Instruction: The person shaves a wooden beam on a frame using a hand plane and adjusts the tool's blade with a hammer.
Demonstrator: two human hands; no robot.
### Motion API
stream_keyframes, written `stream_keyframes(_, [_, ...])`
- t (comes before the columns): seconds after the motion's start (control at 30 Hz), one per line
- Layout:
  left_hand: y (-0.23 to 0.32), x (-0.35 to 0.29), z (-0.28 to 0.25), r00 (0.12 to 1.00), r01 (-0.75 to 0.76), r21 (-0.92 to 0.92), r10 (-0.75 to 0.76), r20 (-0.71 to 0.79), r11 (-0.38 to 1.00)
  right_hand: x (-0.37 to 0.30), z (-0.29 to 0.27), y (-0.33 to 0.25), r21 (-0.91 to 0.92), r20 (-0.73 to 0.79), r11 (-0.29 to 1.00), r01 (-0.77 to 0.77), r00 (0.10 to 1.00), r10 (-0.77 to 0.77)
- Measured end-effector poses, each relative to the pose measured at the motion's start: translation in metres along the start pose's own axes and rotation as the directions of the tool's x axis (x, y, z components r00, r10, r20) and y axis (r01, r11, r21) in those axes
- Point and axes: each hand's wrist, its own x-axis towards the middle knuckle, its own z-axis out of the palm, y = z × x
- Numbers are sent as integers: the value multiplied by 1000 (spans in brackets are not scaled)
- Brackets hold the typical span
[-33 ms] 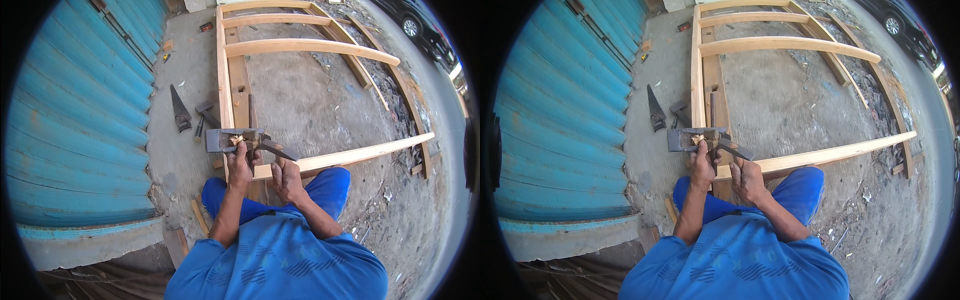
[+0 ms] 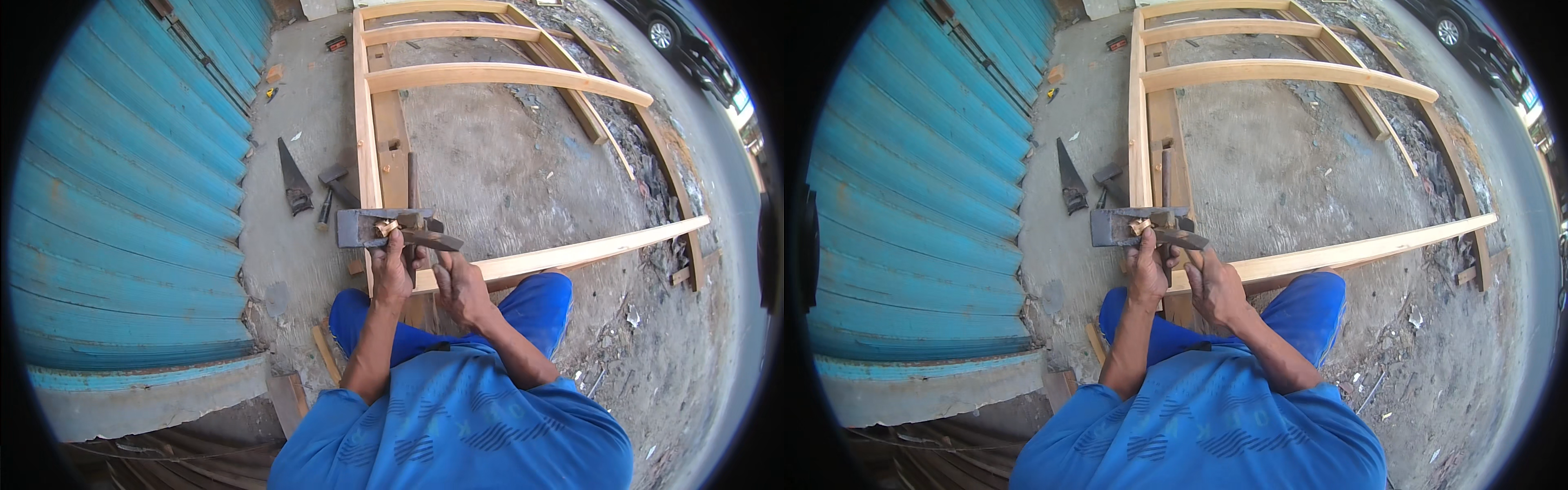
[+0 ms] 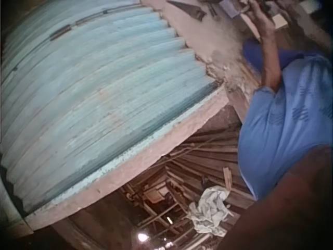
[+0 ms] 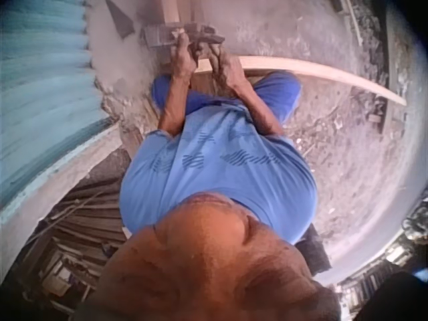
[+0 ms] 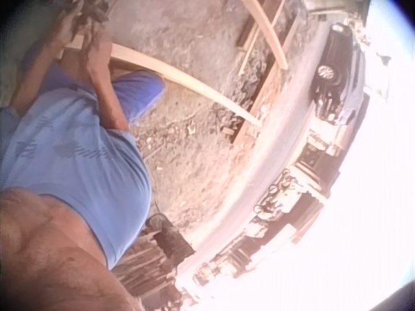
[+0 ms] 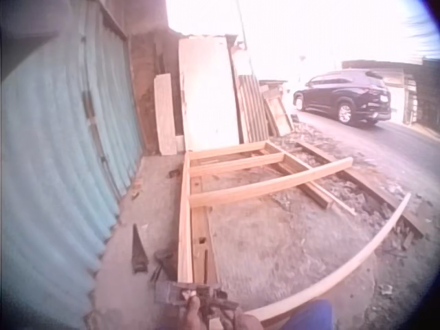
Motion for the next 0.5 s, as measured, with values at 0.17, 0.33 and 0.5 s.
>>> stream_keyframes(0.17, [-5, -1, -28, 997, 3, 53, 1, -73, 999, 6, -11, -2, -113, 160, 990, -87, 982, 105])
stream_keyframes(0.33, [5, -2, -31, 982, -117, 201, 144, -124, 972, 8, -32, 0, -387, 377, 921, -45, 904, 203])
stream_keyframes(0.5, [16, -3, -35, 975, -201, 279, 219, -36, 939, 17, -21, 18, -383, 351, 910, -159, 886, 303])
